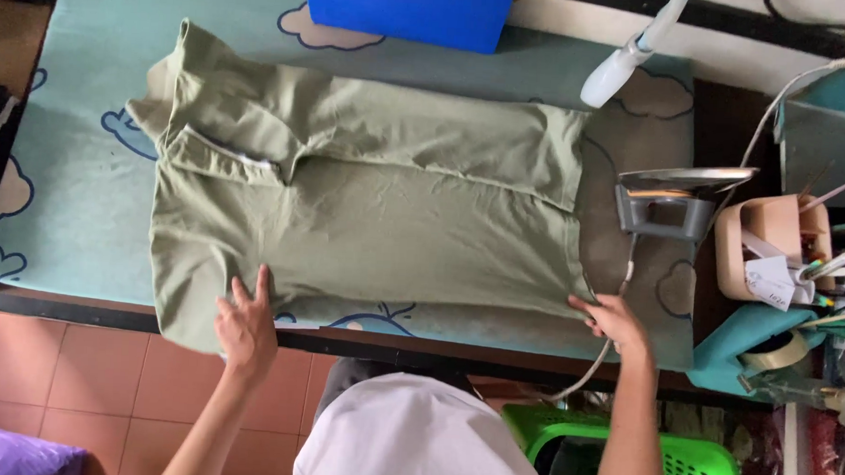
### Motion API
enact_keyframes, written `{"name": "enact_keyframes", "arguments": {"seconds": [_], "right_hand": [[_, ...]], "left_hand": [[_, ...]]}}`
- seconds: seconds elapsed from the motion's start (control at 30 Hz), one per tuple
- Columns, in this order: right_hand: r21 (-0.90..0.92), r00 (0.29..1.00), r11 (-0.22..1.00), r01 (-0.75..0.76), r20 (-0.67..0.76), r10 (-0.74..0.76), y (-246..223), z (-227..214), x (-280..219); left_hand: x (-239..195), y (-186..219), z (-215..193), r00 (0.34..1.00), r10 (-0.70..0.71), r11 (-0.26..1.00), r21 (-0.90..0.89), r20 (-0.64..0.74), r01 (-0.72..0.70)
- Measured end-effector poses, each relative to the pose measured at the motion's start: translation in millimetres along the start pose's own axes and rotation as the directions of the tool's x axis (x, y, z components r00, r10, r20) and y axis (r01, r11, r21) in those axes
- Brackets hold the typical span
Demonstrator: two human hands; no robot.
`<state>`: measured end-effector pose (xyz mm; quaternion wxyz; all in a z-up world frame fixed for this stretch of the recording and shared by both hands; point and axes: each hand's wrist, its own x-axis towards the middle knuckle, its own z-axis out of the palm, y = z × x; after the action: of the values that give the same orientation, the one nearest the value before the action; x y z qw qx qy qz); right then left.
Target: The person irons a green short-sleeved shirt on a patterned ironing board. They spray the shirt with water from a spray bottle, smooth the fabric with their hands, and use an iron to press the body, sleeves, and collar. The person folds the shirt and continues ironing the folded sections.
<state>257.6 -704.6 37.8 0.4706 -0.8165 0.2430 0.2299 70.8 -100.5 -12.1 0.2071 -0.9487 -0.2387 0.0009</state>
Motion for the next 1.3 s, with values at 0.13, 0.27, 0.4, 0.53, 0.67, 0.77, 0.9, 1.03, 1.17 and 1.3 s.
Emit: {"name": "enact_keyframes", "arguments": {"seconds": [0.13,0.27,0.4,0.53,0.67,0.77,0.9,1.03,1.17,1.3], "right_hand": [[-0.419,0.97,0.891,-0.176,0.078,0.228,21,-9,-17],[-0.279,0.944,0.917,-0.285,0.087,0.319,19,6,-35],[-0.807,0.916,0.449,-0.383,-0.268,0.298,-47,23,-72],[-0.767,0.921,0.628,-0.134,-0.33,-0.207,-89,49,-56],[-0.604,0.718,0.699,0.384,-0.281,-0.637,-114,122,1],[-0.59,0.809,0.736,0.332,-0.224,-0.544,-133,161,22],[-0.432,0.782,0.836,0.34,-0.365,-0.506,-135,186,45],[-0.413,0.59,0.77,0.486,-0.495,-0.638,-170,191,63],[-0.495,0.472,0.694,0.522,-0.51,-0.719,-232,184,97],[-0.54,0.4,0.622,0.567,-0.48,-0.781,-285,178,149]], "left_hand": [[-46,-14,-26,0.98,0.093,0.992,0.07,0.176,-0.107],[-57,-13,-20,0.983,0.123,0.991,-0.063,0.136,-0.116],[-31,-19,-45,0.873,0.176,0.887,-0.459,0.456,0.06],[37,-24,-79,0.977,0.018,0.803,-0.585,0.212,0.112],[124,-6,-36,0.937,-0.067,0.907,-0.371,0.343,0.201],[155,6,-3,0.974,-0.119,0.853,-0.483,0.194,0.2],[184,7,51,0.985,-0.145,0.861,-0.477,0.097,0.174],[239,5,47,0.966,-0.223,0.836,-0.483,0.134,0.26],[337,21,-1,0.976,-0.217,0.726,-0.672,-0.022,0.146],[436,55,-13,0.939,-0.215,0.787,-0.617,-0.268,0.004]]}}
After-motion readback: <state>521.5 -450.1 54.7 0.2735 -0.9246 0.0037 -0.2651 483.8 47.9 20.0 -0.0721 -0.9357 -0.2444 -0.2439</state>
